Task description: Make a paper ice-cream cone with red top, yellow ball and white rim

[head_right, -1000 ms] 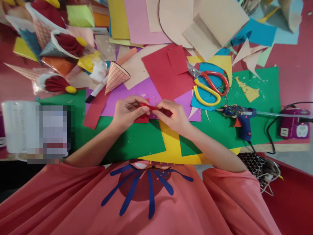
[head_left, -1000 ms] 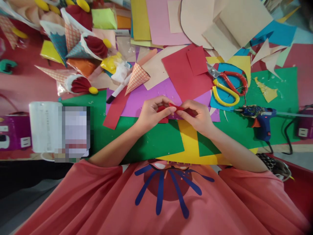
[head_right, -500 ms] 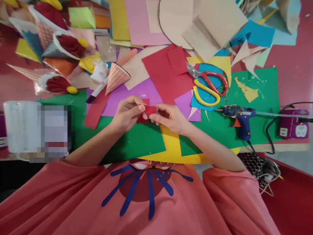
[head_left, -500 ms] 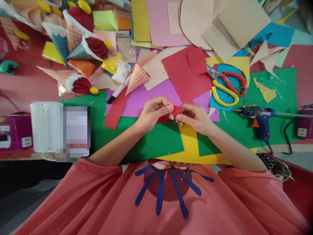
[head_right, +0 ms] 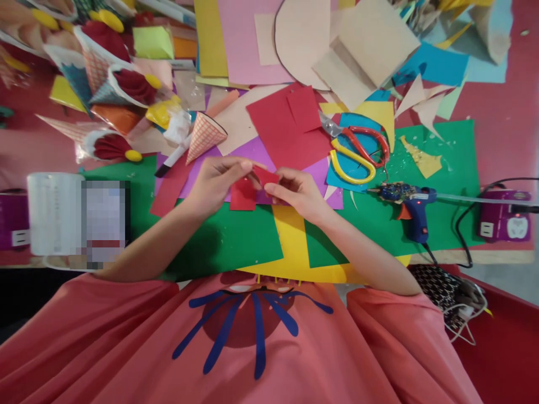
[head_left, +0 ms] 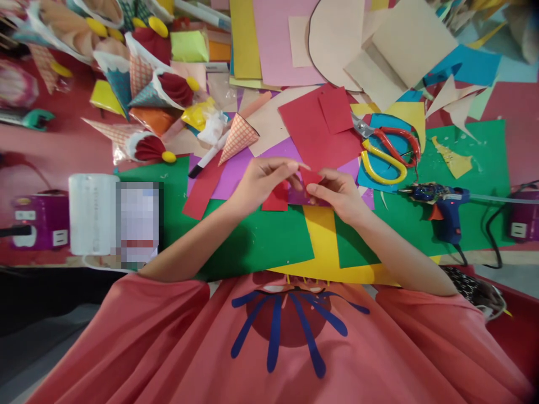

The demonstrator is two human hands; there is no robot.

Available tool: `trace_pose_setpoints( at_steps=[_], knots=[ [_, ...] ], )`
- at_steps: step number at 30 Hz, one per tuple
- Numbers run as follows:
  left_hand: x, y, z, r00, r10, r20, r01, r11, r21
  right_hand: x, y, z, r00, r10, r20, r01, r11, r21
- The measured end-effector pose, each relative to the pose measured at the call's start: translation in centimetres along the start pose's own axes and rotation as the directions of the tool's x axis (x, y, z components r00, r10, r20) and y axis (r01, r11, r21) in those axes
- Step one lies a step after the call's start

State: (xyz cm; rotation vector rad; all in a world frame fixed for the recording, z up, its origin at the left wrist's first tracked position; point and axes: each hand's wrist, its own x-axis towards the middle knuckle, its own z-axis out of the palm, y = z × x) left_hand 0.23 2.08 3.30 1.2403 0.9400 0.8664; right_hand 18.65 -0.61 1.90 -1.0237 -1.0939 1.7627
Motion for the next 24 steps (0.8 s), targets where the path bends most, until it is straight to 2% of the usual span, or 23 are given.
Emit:
trace_pose_setpoints(
  at_steps=[2, 3, 4, 5, 7, 9, 10, 14, 16, 18, 20, 21, 23, 24],
  knots=[
    [1.4, 1.4, -1.5, 0.979, 0.202, -0.04, -0.19, 0.961, 0.203, 0.3, 0.3, -0.2, 0.996, -0.016, -0.091, 0.015, 1.0, -0.003],
    [2.4, 2.1, -2.5, 0.954, 0.291, -0.079, -0.252, 0.913, 0.32, 0.5, 0.5, -0.3, 0.993, -0.021, -0.119, 0.021, 1.0, -0.003],
    [3.4, 2.8, -3.6, 0.926, 0.357, -0.126, -0.261, 0.842, 0.472, 0.6, 0.6, -0.5, 0.99, -0.029, -0.134, 0.029, 1.0, -0.002],
    [4.5, 3.4, -4.6, 0.922, 0.355, -0.155, -0.187, 0.758, 0.625, 0.7, 0.7, -0.6, 0.989, -0.039, -0.14, 0.04, 0.999, -0.001],
    [6.7, 4.2, -6.5, 0.952, 0.241, -0.191, 0.035, 0.531, 0.847, 0.9, 0.9, -0.8, 0.988, -0.057, -0.144, 0.058, 0.998, 0.005],
    [8.4, 4.4, -7.6, 0.962, 0.09, -0.256, 0.219, 0.302, 0.928, 1.0, 1.0, -0.9, 0.985, -0.066, -0.161, 0.07, 0.997, 0.02],
    [9.1, 4.4, -7.8, 0.961, 0.016, -0.275, 0.264, 0.223, 0.938, 1.1, 0.9, -0.9, 0.983, -0.064, -0.173, 0.07, 0.997, 0.026],
    [10.6, 3.9, -7.8, 0.955, -0.082, -0.287, 0.297, 0.172, 0.939, 1.3, 0.9, -0.8, 0.982, -0.054, -0.183, 0.061, 0.998, 0.033],
    [10.7, 4.3, -7.4, 0.958, -0.125, -0.257, 0.272, 0.122, 0.955, 1.3, 0.9, -0.8, 0.984, -0.052, -0.173, 0.059, 0.998, 0.031],
    [10.5, 5.5, -6.9, 0.964, -0.097, -0.246, 0.254, 0.084, 0.963, 1.4, 1.0, -0.9, 0.984, -0.052, -0.17, 0.058, 0.998, 0.03],
    [9.9, 7.3, -6.1, 0.971, -0.05, -0.234, 0.238, 0.089, 0.967, 1.4, 1.1, -1.0, 0.984, -0.05, -0.171, 0.056, 0.998, 0.028],
    [9.5, 8.2, -5.7, 0.98, 0.08, -0.181, 0.167, 0.155, 0.974, 1.4, 1.0, -1.0, 0.984, -0.048, -0.169, 0.054, 0.998, 0.028],
    [8.4, 9.6, -4.6, 0.971, 0.208, -0.12, 0.058, 0.283, 0.957, 1.3, 0.9, -0.9, 0.986, -0.046, -0.158, 0.05, 0.999, 0.022],
    [7.8, 9.9, -4.1, 0.943, 0.314, -0.108, -0.015, 0.365, 0.931, 1.1, 0.7, -0.9, 0.987, -0.045, -0.154, 0.048, 0.999, 0.012]
  ],
)
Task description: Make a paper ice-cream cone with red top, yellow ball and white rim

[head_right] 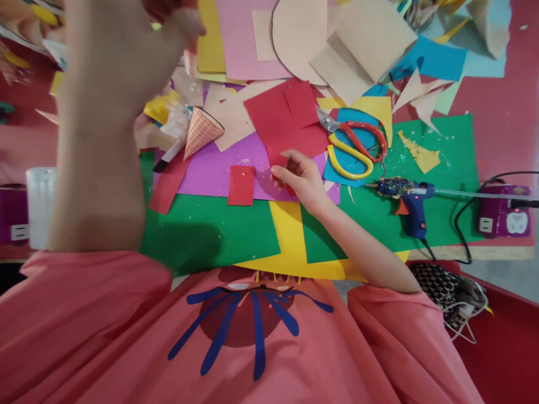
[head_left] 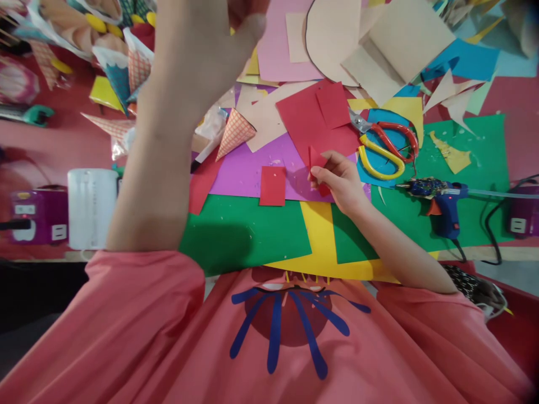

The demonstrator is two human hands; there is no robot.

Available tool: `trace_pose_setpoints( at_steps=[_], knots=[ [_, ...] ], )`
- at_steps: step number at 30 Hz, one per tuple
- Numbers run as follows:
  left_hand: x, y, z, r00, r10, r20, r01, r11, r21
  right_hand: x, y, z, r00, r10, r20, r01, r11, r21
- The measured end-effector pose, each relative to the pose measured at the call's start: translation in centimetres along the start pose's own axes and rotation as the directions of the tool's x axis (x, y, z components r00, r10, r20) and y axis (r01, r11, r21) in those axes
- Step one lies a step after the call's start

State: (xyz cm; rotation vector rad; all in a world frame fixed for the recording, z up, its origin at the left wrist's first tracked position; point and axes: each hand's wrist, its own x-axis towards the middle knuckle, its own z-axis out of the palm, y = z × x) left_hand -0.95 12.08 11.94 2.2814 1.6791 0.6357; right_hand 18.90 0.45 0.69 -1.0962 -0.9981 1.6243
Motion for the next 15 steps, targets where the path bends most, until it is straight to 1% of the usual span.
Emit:
trace_pose_setpoints(
  at_steps=[1, 2, 3, 4, 5, 6, 7, 8, 9, 10, 11, 12, 13, 15],
  knots=[
    [-0.6, 0.5, 0.0, 0.997, 0.057, -0.058, -0.063, 0.99, -0.124, -0.1, -0.1, 0.0, 1.0, -0.001, 0.001, 0.001, 1.0, -0.012],
    [-1.2, 0.8, 0.4, 0.988, 0.134, -0.076, -0.149, 0.954, -0.262, -0.2, -0.3, 0.1, 1.0, -0.004, -0.003, 0.004, 1.0, -0.026],
    [-1.9, 1.0, 1.0, 0.981, 0.177, -0.076, -0.193, 0.901, -0.388, -0.3, -0.4, 0.2, 1.0, -0.009, -0.011, 0.009, 0.999, -0.043],
    [-2.6, 1.1, 1.8, 0.98, 0.189, -0.059, -0.193, 0.843, -0.502, -0.4, -0.5, 0.2, 1.0, -0.014, -0.021, 0.013, 0.998, -0.061],
    [-3.3, 1.2, 2.7, 0.985, 0.171, -0.023, -0.148, 0.773, -0.617, -0.5, -0.5, 0.2, 0.999, -0.021, -0.033, 0.018, 0.997, -0.078],
    [-4.1, 1.3, 3.7, 0.991, 0.124, 0.052, -0.049, 0.696, -0.717, -0.5, -0.5, 0.3, 0.999, -0.031, -0.045, 0.027, 0.995, -0.094],
    [-4.9, 1.4, 4.6, 0.985, 0.127, 0.12, 0.021, 0.594, -0.804, -0.5, -0.5, 0.3, 0.998, -0.042, -0.054, 0.036, 0.993, -0.108],
    [-5.7, 1.5, 5.4, 0.98, 0.09, 0.178, 0.105, 0.528, -0.843, -0.4, -0.5, 0.2, 0.997, -0.052, -0.063, 0.044, 0.992, -0.122],
    [-6.5, 1.6, 6.1, 0.974, 0.018, 0.225, 0.188, 0.483, -0.855, -0.4, -0.5, 0.2, 0.996, -0.061, -0.072, 0.051, 0.99, -0.135],
    [-7.3, 1.7, 6.6, 0.967, -0.039, 0.252, 0.243, 0.442, -0.864, -0.3, -0.5, 0.2, 0.995, -0.069, -0.078, 0.057, 0.987, -0.147],
    [-8.0, 1.8, 7.1, 0.959, -0.07, 0.274, 0.277, 0.422, -0.863, -0.3, -0.5, 0.1, 0.994, -0.077, -0.082, 0.063, 0.985, -0.161],
    [-8.7, 1.9, 7.6, 0.957, -0.088, 0.276, 0.288, 0.406, -0.867, -0.3, -0.5, 0.1, 0.993, -0.081, -0.082, 0.065, 0.982, -0.175],
    [-9.3, 1.9, 8.0, 0.954, -0.089, 0.285, 0.296, 0.386, -0.873, -0.3, -0.5, 0.1, 0.993, -0.084, -0.081, 0.067, 0.979, -0.191],
    [-10.2, 1.8, 8.7, 0.951, -0.083, 0.299, 0.309, 0.316, -0.897, -0.3, -0.6, 0.1, 0.994, -0.085, -0.07, 0.068, 0.972, -0.223]
  ],
)
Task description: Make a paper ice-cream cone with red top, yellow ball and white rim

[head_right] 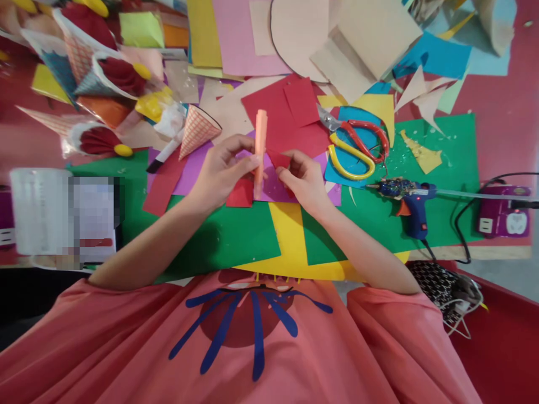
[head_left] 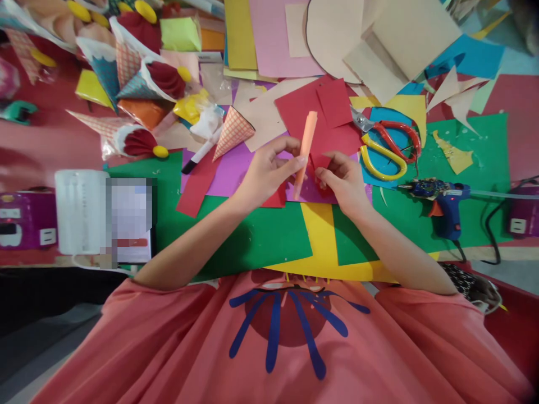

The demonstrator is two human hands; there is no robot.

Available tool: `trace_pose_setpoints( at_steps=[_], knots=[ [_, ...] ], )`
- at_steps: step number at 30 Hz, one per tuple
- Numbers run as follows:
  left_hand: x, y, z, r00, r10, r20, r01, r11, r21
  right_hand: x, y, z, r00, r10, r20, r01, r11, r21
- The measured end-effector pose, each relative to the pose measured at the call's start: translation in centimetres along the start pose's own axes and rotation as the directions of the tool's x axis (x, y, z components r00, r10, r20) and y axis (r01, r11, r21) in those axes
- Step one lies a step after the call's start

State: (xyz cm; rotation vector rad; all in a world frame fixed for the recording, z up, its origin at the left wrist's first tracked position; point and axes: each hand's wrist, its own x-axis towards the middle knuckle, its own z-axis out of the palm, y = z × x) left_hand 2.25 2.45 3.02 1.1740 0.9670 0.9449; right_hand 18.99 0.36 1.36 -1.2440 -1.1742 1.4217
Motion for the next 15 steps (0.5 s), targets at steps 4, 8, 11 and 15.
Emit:
trace_pose_setpoints(
  at_steps=[4, 8, 11, 15],
  knots=[
    [-0.4, -1.5, 0.1, 0.998, 0.011, -0.059, -0.015, 0.998, -0.064, -0.1, 0.0, 0.1, 0.999, 0.016, 0.032, -0.014, 0.998, -0.054],
    [-0.6, -2.3, 0.0, 0.992, 0.023, -0.123, -0.032, 0.997, -0.07, -0.2, 0.2, 0.1, 0.997, 0.026, 0.074, -0.019, 0.995, -0.096],
    [-0.9, -2.6, 0.0, 0.997, -0.04, -0.069, 0.031, 0.991, -0.127, -0.4, 0.2, 0.1, 0.993, 0.038, 0.107, -0.025, 0.992, -0.126],
    [-1.2, -2.6, 0.0, 0.997, -0.078, -0.007, 0.076, 0.984, -0.162, -0.5, 0.1, 0.0, 0.991, 0.036, 0.129, -0.022, 0.994, -0.107]
  ],
)
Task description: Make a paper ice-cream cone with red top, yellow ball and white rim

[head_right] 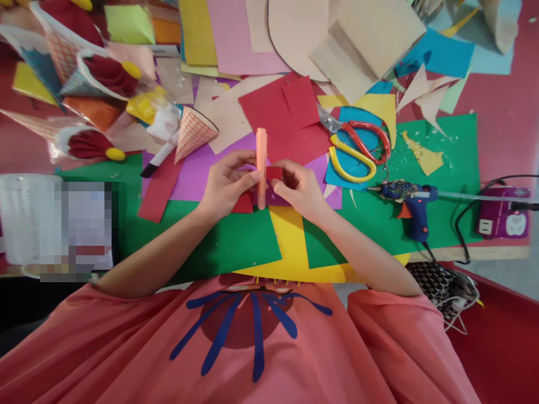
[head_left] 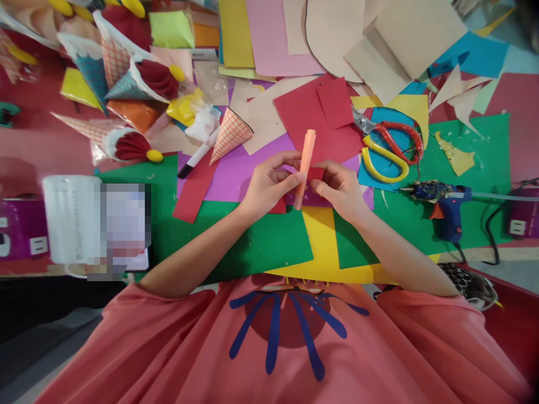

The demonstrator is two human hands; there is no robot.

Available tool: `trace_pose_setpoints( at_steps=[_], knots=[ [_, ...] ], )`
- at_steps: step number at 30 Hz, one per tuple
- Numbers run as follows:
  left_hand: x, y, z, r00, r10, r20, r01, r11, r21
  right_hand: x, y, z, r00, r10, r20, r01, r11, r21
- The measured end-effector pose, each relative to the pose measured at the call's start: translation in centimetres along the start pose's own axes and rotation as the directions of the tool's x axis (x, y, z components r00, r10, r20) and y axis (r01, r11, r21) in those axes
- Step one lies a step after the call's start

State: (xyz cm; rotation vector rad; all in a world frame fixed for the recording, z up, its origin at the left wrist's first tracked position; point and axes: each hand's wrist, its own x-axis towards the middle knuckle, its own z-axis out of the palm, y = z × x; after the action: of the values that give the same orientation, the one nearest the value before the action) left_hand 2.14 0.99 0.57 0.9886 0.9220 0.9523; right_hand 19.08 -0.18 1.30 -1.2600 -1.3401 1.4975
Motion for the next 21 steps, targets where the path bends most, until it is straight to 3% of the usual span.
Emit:
trace_pose_setpoints(
  at_steps=[4, 11, 14, 18, 21],
  knots=[
    [0.1, 0.1, -0.2, 1.0, -0.017, -0.015, 0.018, 0.999, 0.045, -0.1, 0.1, -0.2, 1.0, 0.005, -0.008, -0.005, 1.0, -0.004],
    [-0.3, 0.2, -0.1, 0.992, 0.076, -0.097, -0.059, 0.983, 0.171, -0.1, -0.2, 0.1, 1.0, -0.016, 0.011, 0.017, 0.999, -0.042],
    [-0.7, 0.3, 0.0, 0.984, 0.161, -0.078, -0.132, 0.948, 0.29, -0.2, -0.4, 0.3, 0.999, -0.02, 0.029, 0.02, 1.0, -0.016],
    [-0.9, 0.7, -0.3, 0.953, 0.304, -0.011, -0.259, 0.83, 0.494, -0.3, -0.5, 0.3, 0.997, -0.009, 0.071, 0.006, 0.999, 0.045],
    [-0.7, 1.0, -0.5, 0.94, 0.341, 0.022, -0.303, 0.804, 0.511, -0.3, -0.3, 0.3, 0.996, -0.023, 0.091, 0.018, 0.998, 0.056]
  ],
)
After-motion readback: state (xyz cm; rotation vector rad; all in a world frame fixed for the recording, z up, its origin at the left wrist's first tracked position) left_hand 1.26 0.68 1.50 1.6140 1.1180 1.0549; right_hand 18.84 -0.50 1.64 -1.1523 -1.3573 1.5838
